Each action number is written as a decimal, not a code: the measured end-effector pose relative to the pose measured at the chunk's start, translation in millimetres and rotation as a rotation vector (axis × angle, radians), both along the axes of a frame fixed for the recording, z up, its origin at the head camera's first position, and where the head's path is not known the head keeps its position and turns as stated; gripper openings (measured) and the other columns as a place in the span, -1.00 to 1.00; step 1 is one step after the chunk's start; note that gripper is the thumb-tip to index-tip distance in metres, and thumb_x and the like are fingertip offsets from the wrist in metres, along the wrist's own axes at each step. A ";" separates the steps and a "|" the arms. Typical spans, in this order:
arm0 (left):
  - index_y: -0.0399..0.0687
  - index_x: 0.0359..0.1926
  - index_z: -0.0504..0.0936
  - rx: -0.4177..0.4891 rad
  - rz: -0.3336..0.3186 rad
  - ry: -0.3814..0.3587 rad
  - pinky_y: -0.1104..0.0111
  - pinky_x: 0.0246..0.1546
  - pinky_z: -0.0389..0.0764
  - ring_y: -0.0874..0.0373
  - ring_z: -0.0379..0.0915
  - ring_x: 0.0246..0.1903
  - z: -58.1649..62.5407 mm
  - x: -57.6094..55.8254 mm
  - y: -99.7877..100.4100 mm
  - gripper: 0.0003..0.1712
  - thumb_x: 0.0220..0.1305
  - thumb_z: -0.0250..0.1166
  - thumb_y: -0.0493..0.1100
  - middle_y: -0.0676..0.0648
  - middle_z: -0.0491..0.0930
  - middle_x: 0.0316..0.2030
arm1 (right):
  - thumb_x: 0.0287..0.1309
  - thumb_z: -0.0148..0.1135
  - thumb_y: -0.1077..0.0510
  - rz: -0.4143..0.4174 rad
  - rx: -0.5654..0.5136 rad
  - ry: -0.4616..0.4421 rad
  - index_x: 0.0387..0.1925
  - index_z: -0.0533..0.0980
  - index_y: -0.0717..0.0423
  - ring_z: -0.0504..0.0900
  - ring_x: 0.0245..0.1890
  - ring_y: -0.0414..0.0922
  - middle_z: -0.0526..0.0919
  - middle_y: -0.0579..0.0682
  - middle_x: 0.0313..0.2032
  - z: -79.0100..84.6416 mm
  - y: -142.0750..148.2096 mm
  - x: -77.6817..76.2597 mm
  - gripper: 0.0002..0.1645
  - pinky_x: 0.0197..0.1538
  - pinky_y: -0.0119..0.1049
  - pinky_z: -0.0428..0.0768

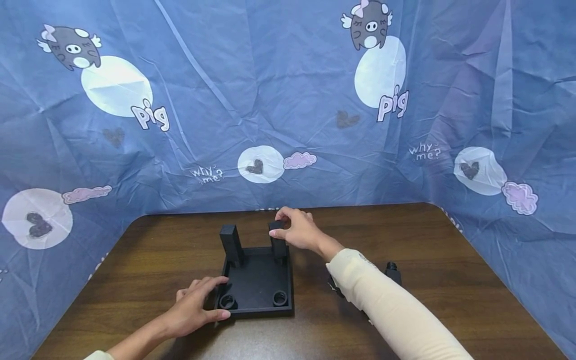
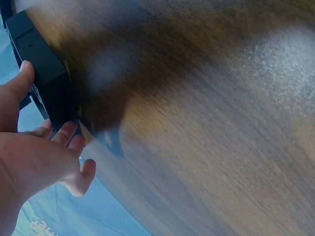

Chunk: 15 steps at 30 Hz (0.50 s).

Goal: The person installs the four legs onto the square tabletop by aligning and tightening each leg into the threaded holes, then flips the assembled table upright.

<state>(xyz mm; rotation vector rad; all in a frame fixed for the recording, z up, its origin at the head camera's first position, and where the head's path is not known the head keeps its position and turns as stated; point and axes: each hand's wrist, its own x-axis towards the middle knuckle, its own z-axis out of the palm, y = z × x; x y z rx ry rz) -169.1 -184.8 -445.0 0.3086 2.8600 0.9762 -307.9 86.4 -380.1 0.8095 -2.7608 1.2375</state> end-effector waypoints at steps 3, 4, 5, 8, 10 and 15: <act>0.01 0.25 0.44 -0.001 0.000 0.000 -0.07 -0.05 0.05 -0.03 0.26 0.11 -0.5 0.1 0.3 -0.18 -0.05 0.50 0.12 -0.03 0.48 0.12 | 0.03 0.43 -0.04 -0.057 0.041 0.053 -0.29 0.47 0.03 0.49 -0.34 -0.17 0.55 -0.12 -0.42 -1.7 -1.6 1.4 -0.65 -0.02 -0.12 0.30; 0.01 0.25 0.44 0.000 -0.001 -0.001 -0.08 -0.05 0.05 -0.04 0.26 0.12 -0.9 0.1 0.2 -0.18 -0.05 0.50 0.12 -0.03 0.48 0.12 | 0.03 0.43 -0.06 -0.064 0.059 0.065 -0.29 0.46 0.03 0.48 -0.35 -0.17 0.55 -0.12 -0.43 -1.9 -1.9 1.8 -0.63 -0.01 -0.11 0.26; 0.01 0.25 0.44 0.002 -0.002 -0.004 -0.08 -0.05 0.05 -0.04 0.26 0.12 -1.3 0.1 0.1 -0.18 -0.05 0.50 0.12 -0.03 0.48 0.13 | 0.04 0.42 -0.09 -0.063 0.075 0.074 -0.28 0.47 0.03 0.47 -0.35 -0.18 0.55 -0.12 -0.43 -2.0 -1.9 2.0 -0.62 0.02 -0.09 0.21; 0.02 0.25 0.43 0.008 -0.006 -0.007 -0.09 -0.04 0.04 -0.05 0.25 0.14 -1.8 0.0 -0.4 -0.18 -0.04 0.49 0.13 -0.02 0.47 0.14 | 0.07 0.39 -0.09 -0.012 0.106 0.067 -0.09 0.51 0.03 0.49 -0.26 -0.17 0.61 -0.09 -0.24 -0.3 -0.3 2.5 -0.56 0.07 -0.04 0.16; 0.02 0.25 0.43 0.010 -0.007 -0.006 -0.08 -0.04 0.04 -0.05 0.25 0.14 -1.9 -0.2 -0.7 -0.18 -0.04 0.49 0.13 -0.03 0.46 0.14 | 0.10 0.37 -0.07 0.046 0.117 0.044 0.07 0.50 0.02 0.51 -0.13 -0.13 0.62 -0.05 -0.06 1.8 2.1 2.3 -0.47 0.11 0.03 0.15; 0.02 0.25 0.44 0.014 -0.007 -0.005 -0.07 -0.05 0.04 -0.05 0.25 0.14 -1.4 -0.5 -0.9 -0.18 -0.04 0.49 0.13 -0.03 0.46 0.15 | 0.17 0.32 0.02 0.125 0.131 -0.026 0.24 0.45 -0.04 0.38 0.22 0.00 0.50 -0.02 0.22 8.0 8.7 0.6 -0.42 0.26 0.17 0.02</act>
